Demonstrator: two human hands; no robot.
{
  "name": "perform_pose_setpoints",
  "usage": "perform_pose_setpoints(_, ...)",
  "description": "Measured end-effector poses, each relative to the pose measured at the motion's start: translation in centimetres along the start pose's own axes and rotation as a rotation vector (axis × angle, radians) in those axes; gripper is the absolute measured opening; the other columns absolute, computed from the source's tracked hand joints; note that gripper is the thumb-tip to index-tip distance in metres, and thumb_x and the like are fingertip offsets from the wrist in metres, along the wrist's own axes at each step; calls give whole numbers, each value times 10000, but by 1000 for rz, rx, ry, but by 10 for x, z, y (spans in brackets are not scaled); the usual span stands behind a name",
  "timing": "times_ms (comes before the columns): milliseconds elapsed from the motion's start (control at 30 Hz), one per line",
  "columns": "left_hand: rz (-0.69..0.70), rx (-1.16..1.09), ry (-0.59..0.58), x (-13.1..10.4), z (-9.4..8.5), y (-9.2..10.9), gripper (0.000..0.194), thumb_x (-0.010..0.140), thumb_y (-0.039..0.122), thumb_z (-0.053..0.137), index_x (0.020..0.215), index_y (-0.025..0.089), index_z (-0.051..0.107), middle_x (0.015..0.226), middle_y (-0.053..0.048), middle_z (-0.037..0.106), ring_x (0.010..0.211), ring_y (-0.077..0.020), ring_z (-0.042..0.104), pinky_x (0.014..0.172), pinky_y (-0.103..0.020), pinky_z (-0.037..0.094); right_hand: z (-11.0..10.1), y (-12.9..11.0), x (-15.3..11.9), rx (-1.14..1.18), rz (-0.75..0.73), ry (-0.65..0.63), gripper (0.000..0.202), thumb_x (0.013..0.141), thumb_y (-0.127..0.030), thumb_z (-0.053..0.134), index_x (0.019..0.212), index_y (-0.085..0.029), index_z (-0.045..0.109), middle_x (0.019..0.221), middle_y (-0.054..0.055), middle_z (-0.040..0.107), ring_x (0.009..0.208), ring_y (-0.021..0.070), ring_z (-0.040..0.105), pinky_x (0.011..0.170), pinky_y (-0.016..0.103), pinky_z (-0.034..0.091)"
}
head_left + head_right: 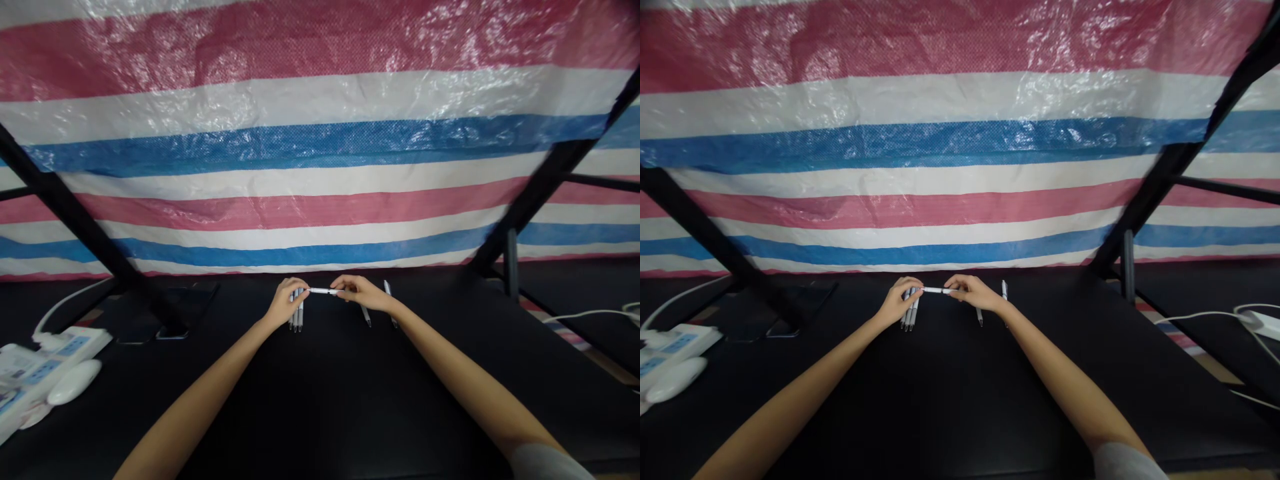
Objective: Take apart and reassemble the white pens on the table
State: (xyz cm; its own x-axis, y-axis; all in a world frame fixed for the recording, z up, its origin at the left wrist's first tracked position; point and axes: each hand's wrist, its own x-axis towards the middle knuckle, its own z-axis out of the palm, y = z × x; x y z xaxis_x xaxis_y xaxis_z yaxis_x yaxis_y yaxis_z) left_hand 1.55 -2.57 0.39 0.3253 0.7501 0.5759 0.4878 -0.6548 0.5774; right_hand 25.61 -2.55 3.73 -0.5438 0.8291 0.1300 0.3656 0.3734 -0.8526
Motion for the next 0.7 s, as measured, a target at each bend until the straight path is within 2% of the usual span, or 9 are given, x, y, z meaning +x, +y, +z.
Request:
perform_pose_setpoints(267,-90,-17,91,1,-2,-3,192,870,283,460,755,189,581,857,-43,619,861,-179,568,802,-314,434,-4,14,2,-188,1,14,224,821,-337,543,908,-167,661,770,31,659,690,155,584,638,264,423)
perform_pose_setpoints(500,-152,-44,59,1,-2,-6,210,884,272,425,769,192,581,869,-41,618,894,-180,561,823,-306,431,8,16,1,-300,-66,105,216,860,-311,486,939,-195,650,934,48,671,836,196,609,747,297,440)
perform_pose_setpoints(600,-148,-33,51,1,-3,-7,300,895,285,400,659,184,557,842,-46,615,879,-182,561,827,-307,424,15,21,0,-330,-88,162,216,866,-298,478,982,-198,630,989,57,661,878,198,603,789,311,437)
perform_pose_setpoints(700,-144,10,35,1,-3,-7,416,903,304,374,514,186,459,740,-40,593,809,-181,553,790,-309,424,21,27,-1,-363,-97,180,222,875,-298,466,1002,-199,618,1016,68,652,898,202,594,806,326,432)
